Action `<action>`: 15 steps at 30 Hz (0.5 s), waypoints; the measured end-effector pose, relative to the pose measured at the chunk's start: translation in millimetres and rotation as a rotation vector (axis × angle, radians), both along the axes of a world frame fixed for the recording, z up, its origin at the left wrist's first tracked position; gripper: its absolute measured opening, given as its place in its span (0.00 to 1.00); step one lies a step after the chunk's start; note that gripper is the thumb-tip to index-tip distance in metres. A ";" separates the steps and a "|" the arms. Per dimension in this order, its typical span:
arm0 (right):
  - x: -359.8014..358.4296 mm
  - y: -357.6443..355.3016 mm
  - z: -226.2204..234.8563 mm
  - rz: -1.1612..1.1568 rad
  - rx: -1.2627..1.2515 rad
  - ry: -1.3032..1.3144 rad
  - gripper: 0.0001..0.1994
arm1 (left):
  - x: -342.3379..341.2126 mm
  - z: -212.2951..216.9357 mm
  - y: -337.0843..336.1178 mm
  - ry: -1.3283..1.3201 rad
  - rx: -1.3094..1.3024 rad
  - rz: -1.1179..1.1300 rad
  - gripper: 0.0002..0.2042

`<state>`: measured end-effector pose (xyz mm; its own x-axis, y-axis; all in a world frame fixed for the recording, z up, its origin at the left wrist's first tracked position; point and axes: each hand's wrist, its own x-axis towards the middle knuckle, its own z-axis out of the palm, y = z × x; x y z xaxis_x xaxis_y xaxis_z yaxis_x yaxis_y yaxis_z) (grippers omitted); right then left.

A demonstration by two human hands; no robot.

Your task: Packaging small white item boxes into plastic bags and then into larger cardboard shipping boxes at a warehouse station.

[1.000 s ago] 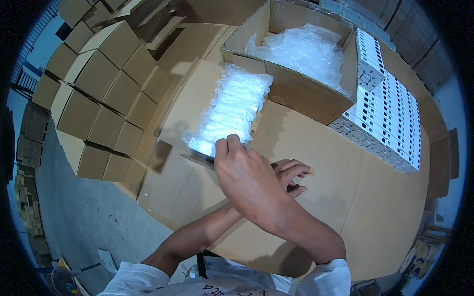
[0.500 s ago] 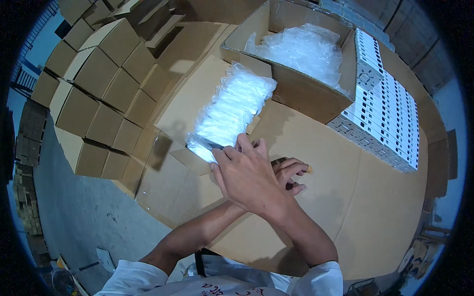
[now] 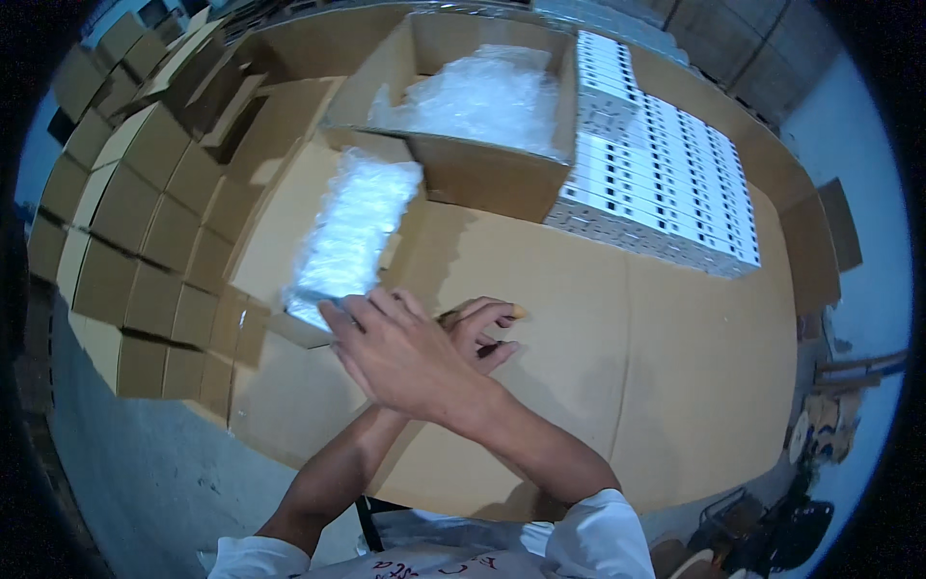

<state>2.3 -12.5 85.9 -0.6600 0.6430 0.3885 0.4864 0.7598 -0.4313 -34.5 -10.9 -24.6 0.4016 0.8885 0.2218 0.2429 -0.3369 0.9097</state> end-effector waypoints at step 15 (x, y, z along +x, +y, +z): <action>212.7 132.9 75.6 -0.522 0.100 0.295 0.19 | 46.0 62.6 14.7 0.016 -0.113 -0.018 0.18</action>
<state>215.0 120.4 161.5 -0.1229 0.8040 0.5819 0.6765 0.4969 -0.5436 11.5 3.8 37.9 0.4208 0.8999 0.1142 0.2528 -0.2373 0.9380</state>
